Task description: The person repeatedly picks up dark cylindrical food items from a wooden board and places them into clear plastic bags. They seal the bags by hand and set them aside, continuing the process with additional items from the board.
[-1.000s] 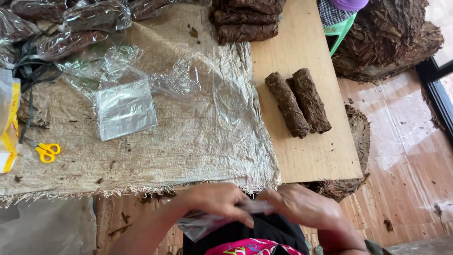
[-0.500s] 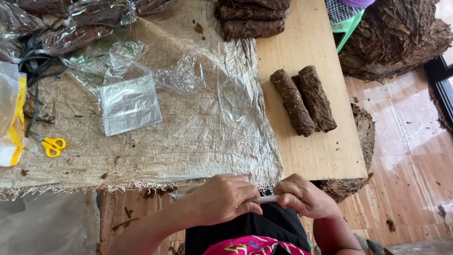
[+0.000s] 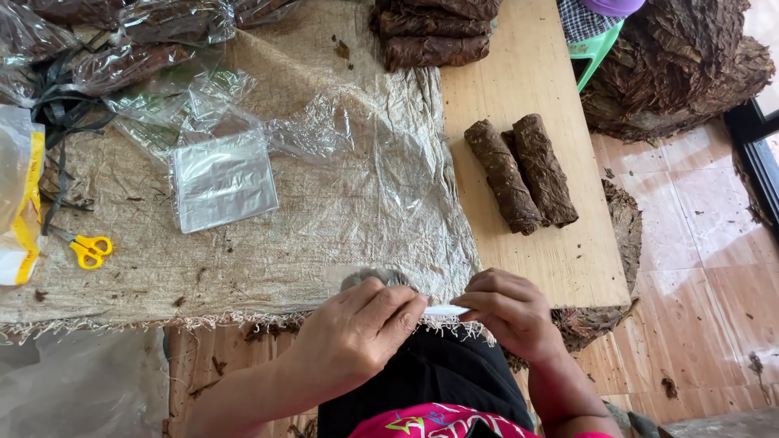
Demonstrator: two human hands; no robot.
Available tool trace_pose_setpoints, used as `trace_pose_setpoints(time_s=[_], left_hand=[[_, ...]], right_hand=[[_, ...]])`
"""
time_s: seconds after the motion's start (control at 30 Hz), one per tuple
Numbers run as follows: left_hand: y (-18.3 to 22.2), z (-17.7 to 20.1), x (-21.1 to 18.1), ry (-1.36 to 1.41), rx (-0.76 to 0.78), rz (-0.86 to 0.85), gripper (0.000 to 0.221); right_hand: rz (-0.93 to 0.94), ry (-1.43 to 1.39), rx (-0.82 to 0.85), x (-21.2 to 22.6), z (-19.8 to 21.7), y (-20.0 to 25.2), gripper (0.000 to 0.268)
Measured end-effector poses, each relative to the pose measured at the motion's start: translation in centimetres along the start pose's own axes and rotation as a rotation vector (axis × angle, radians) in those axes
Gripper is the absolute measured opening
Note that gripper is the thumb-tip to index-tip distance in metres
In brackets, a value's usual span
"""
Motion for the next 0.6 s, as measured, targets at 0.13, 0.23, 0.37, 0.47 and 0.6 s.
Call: trace_pose_setpoints(time_s=[0.13,0.23,0.37,0.47,0.6], left_hand=[[-0.1,0.6,0.0,0.034,-0.043,0.037,0.016],[-0.1,0.0,0.4,0.252,-0.036,0.046,0.016],[-1.1,-3.4,4.0,0.954,-0.207,0.201,0.016],[0.9,-12.2,9.6,1.42,-0.239,0.583,0.008],[4.3,-19.6,12.2,1.773,-0.65,0.987,0.01]], right_hand=[[0.027,-0.098,-0.177,0.7,2.2,0.0,0.016],[0.048,-0.171,-0.138,0.3,2.8,-0.5,0.018],[0.09,-0.409,-0.196,-7.8,1.5,1.4,0.034],[-0.222,-0.753,-0.271,-13.2,-3.2,0.5,0.018],[-0.154,-0.323,-0.36,-9.5,-1.8,-0.5,0.012]])
Point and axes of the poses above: each hand's wrist, its own y-axis away from the middle knuckle, its own z-axis out of the back of the hand, x = y × z, the point moved 9 cm from there along -y, towards the middle knuckle, and after that the axes turned 8 degrees about -z, right-handed, at the moved point
